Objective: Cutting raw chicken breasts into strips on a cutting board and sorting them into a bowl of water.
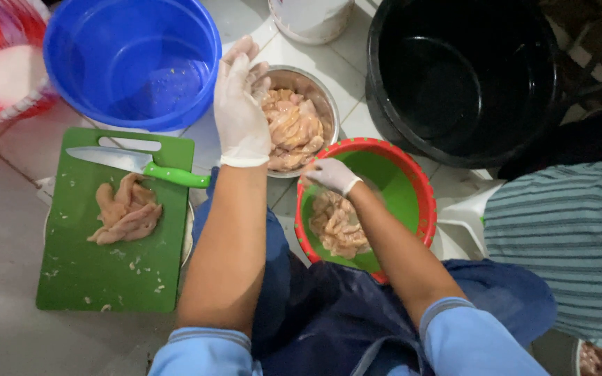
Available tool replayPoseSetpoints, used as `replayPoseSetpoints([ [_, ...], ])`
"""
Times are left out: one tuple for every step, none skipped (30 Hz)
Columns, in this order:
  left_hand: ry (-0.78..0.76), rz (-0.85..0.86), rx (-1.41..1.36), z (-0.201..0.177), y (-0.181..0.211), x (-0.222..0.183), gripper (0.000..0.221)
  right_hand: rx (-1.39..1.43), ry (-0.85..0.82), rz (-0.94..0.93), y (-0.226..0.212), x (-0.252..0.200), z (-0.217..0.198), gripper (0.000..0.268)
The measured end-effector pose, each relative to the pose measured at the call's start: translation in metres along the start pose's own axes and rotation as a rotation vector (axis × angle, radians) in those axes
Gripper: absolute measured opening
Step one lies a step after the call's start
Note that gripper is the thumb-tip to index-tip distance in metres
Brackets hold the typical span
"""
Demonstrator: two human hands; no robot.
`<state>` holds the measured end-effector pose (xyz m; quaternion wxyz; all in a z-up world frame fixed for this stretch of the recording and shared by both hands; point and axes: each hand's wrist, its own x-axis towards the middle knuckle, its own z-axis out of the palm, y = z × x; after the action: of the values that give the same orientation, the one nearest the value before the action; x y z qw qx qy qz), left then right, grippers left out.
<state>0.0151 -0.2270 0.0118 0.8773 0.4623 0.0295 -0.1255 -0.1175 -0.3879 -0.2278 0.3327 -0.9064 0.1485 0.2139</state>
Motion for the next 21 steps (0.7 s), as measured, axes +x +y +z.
replayPoseSetpoints([
  [0.002,0.005,-0.002,0.002,0.002,0.0,0.027,-0.004,0.0,-0.004,0.011,0.028,0.008,0.039],
  [-0.016,0.007,-0.012,0.001,0.002,-0.005,0.027,0.011,0.143,-0.122,0.024,0.05,0.021,0.037],
  [-0.034,0.009,-0.021,0.001,0.002,-0.009,0.028,0.026,0.285,-0.24,0.037,0.071,0.034,0.034],
  [-0.031,0.001,-0.015,0.0,0.001,-0.008,0.028,0.032,0.28,-0.235,0.023,0.062,0.023,0.034],
  [-0.029,0.002,-0.006,0.0,-0.001,-0.006,0.029,0.192,0.286,-0.139,0.01,0.052,0.012,0.025],
  [-0.031,-0.005,0.006,0.0,-0.004,-0.007,0.031,0.353,0.293,-0.034,0.0,0.04,0.001,0.02],
  [-0.033,-0.019,0.013,-0.002,-0.007,-0.004,0.031,0.362,0.291,-0.021,0.012,0.04,0.001,0.02],
  [-0.061,0.018,0.008,-0.004,-0.013,-0.002,0.026,0.388,0.31,-0.015,0.027,0.036,0.001,0.021],
  [-0.09,0.054,0.001,-0.005,-0.02,-0.001,0.022,0.414,0.329,-0.009,0.043,0.032,0.002,0.023],
  [-0.094,0.029,0.006,-0.005,-0.018,-0.003,0.022,0.422,0.33,0.015,0.057,0.02,0.006,0.023],
  [-0.12,0.044,-0.049,-0.005,-0.016,-0.005,0.019,0.521,0.323,0.115,0.069,0.007,0.011,0.024],
  [-0.146,0.074,-0.107,-0.005,-0.01,-0.004,0.017,0.617,0.32,0.2,0.079,0.001,0.011,0.026],
  [-0.151,0.064,-0.105,-0.002,-0.007,-0.009,0.017,0.621,0.323,0.209,0.101,-0.01,0.026,0.026],
  [-0.123,0.055,-0.087,0.001,-0.003,-0.012,0.021,0.429,0.264,0.231,0.122,-0.018,0.039,0.034],
  [-0.095,0.045,-0.069,0.003,0.001,-0.016,0.026,0.237,0.203,0.251,0.143,-0.026,0.052,0.043],
  [-0.097,0.041,-0.065,0.002,-0.001,-0.015,0.026,0.241,0.203,0.254,0.152,-0.035,0.069,0.043],
  [-0.072,0.025,-0.065,0.001,-0.003,-0.014,0.029,0.203,0.113,0.288,0.16,-0.044,0.086,0.036],
  [-0.05,0.003,-0.066,0.001,-0.007,-0.014,0.033,0.166,0.024,0.326,0.17,-0.056,0.103,0.032],
  [-0.054,-0.006,-0.064,0.001,-0.004,-0.022,0.033,0.172,0.025,0.335,0.173,-0.064,0.123,0.032],
  [-0.168,0.071,-0.005,0.002,-0.001,-0.03,0.024,0.208,-0.021,0.361,0.176,-0.071,0.142,0.031],
  [-0.281,0.149,0.053,0.003,0.002,-0.037,0.017,0.245,-0.067,0.387,0.18,-0.079,0.16,0.038],
])
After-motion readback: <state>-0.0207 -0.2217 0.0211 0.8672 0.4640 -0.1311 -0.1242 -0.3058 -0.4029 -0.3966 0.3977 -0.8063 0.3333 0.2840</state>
